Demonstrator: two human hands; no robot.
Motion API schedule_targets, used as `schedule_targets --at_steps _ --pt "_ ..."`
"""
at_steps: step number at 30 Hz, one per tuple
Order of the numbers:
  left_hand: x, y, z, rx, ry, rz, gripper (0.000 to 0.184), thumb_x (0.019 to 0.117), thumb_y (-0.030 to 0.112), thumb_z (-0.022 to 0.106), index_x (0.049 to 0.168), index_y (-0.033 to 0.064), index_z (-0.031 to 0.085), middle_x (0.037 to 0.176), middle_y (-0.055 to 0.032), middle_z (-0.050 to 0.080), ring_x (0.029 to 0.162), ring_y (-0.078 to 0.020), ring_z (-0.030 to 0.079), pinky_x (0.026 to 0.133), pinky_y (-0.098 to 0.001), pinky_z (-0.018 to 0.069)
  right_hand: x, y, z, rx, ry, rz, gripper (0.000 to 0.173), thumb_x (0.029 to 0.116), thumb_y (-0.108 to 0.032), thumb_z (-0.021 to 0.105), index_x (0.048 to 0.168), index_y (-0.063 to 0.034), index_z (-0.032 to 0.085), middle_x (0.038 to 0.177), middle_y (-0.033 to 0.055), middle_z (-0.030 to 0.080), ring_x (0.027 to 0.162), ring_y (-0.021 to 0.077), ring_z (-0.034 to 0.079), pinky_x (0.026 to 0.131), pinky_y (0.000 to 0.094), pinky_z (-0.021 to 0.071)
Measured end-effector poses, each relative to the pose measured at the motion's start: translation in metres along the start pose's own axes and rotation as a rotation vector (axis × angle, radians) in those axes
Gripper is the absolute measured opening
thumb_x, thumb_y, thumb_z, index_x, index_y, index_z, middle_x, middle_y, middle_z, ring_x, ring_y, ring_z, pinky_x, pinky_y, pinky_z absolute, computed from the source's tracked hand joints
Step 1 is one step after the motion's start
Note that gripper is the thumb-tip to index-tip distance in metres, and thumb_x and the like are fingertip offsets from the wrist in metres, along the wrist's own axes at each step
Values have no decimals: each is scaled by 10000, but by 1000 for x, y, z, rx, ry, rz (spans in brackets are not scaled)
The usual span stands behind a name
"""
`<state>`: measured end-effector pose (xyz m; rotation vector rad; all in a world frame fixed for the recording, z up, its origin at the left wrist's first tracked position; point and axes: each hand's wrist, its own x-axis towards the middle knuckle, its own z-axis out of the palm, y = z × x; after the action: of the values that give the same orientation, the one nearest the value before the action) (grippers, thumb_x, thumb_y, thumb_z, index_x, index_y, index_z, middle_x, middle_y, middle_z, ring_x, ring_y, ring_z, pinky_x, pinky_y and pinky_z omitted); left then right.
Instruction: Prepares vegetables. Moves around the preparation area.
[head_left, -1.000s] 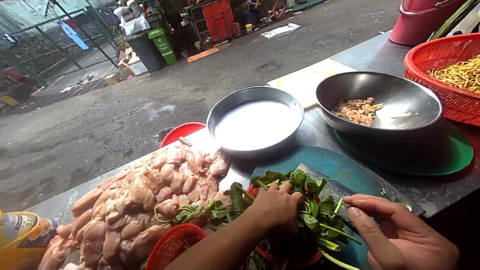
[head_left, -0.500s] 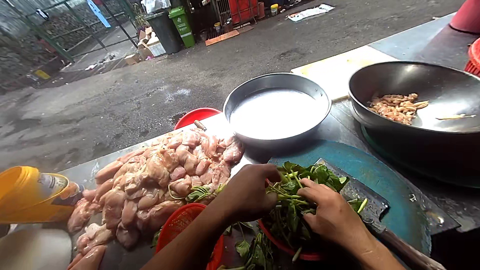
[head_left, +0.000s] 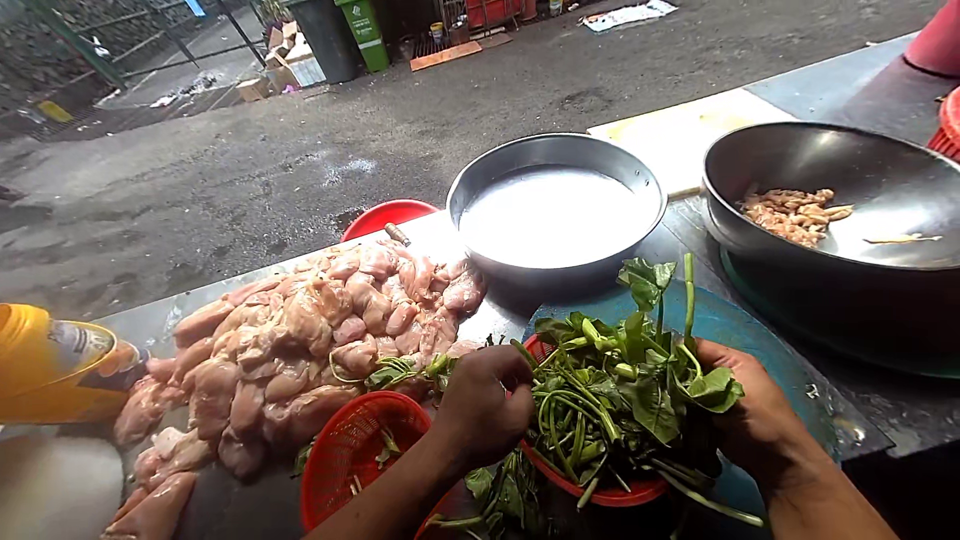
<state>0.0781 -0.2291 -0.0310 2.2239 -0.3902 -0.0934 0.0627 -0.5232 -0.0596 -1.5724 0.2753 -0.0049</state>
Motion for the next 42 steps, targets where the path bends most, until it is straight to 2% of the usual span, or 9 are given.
schedule_targets --at_steps 6,10,15,19,22,25,31,36,42 --pt "2 3 19 82 -90 119 123 890 176 618 911 161 738 988 57 726 983 -56 680 847 -323 590 -5 4 -6 68 -72 -9 190 865 -196 645 1013 -118 736 862 93 724 719 154 696 626 320 599" --pt "2 2 22 1 -22 139 113 882 152 617 872 163 729 973 70 723 929 -38 683 800 -292 599 -7 1 0 -55 -99 -37 193 798 -164 707 979 -120 755 861 108 731 732 190 700 633 355 599" --pt "2 -3 6 -74 184 204 117 846 93 628 808 169 709 905 89 719 839 -33 683 706 -261 592 -11 7 25 -825 -116 -265 232 672 -225 705 900 -263 721 851 -98 704 793 84 688 663 407 591" --pt "0 -20 -39 -29 392 237 124 837 57 632 847 140 724 946 51 742 847 -73 705 707 -283 613 -27 25 66 -1393 -121 -509 280 707 19 710 952 -114 699 1151 82 710 1010 330 689 652 490 565" --pt "-1 -44 -94 41 529 -13 133 856 55 643 905 137 736 906 35 760 696 -77 694 587 -290 591 -32 29 78 -1565 -134 -514 290 750 32 702 1015 -86 684 1254 143 667 1049 386 670 630 492 539" --pt "7 -73 -129 199 335 -405 93 897 94 688 962 145 733 878 -12 748 691 -169 692 633 -443 584 -31 23 74 -1576 -214 -476 306 766 16 697 1059 -71 675 1302 172 641 1088 411 654 644 507 542" --pt "19 -129 -78 767 -395 -722 490 821 457 758 1267 262 694 1287 -111 661 1280 -389 553 944 -687 478 -30 -6 59 -1434 -395 -374 440 690 -64 814 1107 -51 675 1378 186 608 1202 453 600 749 598 533" --pt "17 -143 -51 952 -409 -618 306 826 396 712 1037 178 747 1209 -82 665 1227 -340 569 907 -601 497 -35 -21 45 -1315 -432 -307 555 728 -203 847 1250 -97 691 1551 179 487 1355 496 480 928 685 462" --pt "19 -145 -92 821 -370 -448 146 896 317 707 915 174 734 1107 -20 668 1169 -265 576 904 -558 490 -43 -38 21 -1096 -386 -339 683 790 -411 843 1376 -125 643 1622 209 376 1427 546 365 1044 734 367"
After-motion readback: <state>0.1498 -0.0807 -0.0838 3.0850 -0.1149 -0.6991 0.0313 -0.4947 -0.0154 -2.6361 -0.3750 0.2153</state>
